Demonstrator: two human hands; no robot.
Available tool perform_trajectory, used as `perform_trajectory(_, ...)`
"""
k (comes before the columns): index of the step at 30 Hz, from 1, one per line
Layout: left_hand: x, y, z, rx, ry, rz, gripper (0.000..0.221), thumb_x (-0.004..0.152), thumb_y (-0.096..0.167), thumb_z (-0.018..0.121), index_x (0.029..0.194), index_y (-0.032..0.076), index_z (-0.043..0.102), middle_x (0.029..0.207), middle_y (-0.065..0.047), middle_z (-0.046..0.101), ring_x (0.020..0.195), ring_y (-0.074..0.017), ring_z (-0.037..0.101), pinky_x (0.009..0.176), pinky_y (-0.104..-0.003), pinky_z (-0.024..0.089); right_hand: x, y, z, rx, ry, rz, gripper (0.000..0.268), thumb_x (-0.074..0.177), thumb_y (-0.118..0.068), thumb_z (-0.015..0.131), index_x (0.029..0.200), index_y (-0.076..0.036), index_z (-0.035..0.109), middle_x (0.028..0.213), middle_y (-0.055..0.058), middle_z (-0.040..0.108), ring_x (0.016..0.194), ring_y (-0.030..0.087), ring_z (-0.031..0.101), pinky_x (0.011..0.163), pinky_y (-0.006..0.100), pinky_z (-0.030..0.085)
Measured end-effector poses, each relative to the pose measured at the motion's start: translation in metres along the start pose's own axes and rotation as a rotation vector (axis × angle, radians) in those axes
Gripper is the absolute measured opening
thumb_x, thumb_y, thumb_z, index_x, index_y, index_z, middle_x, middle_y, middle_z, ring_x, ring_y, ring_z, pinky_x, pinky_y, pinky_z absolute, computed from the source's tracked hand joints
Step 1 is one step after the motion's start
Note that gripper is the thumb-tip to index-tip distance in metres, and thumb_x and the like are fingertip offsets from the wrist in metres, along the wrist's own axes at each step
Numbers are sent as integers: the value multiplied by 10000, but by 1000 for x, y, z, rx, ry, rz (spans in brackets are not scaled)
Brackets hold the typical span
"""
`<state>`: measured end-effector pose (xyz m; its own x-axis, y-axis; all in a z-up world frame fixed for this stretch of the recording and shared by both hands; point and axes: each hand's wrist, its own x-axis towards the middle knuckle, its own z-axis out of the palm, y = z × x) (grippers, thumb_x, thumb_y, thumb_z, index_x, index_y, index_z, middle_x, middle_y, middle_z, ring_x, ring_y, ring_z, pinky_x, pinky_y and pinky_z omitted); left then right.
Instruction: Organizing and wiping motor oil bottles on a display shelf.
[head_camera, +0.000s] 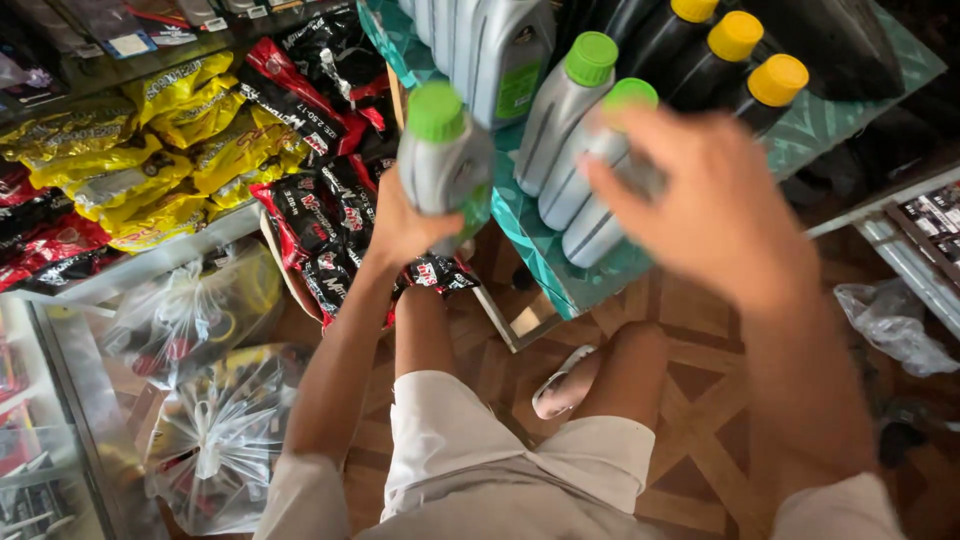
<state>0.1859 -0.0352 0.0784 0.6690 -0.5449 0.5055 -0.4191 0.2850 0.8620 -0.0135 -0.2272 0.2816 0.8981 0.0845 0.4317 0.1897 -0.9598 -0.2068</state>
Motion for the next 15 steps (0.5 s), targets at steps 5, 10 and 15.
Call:
perform_trajectory(5,45,-44,3,-142,-64,86,943,643,436,895,1374,-39,536,1294,-195,682,1160,-340,702,1058,-440,571,79,19,5,-123,58,-391,523,920,90,742,1435,75,654,1043,158,765,692,306,664,640,423,501)
perform_trajectory(10,71,-66,6,-148,50,77,904,532,163,848,1351,3,501,1214,-104,569,1125,-303,630,1055,-428,547,120,41,38,-169,-69,-412,617,845,-11,749,1448,-25,617,1226,193,706,847,377,683,725,456,548)
perform_trajectory(15,83,-75,8,-152,13,59,883,510,146,872,1311,10,526,1194,-71,588,1075,-252,618,1023,-362,507,144,49,54,-200,-294,-309,664,842,-68,718,1490,-121,580,1169,190,725,816,422,700,723,540,563)
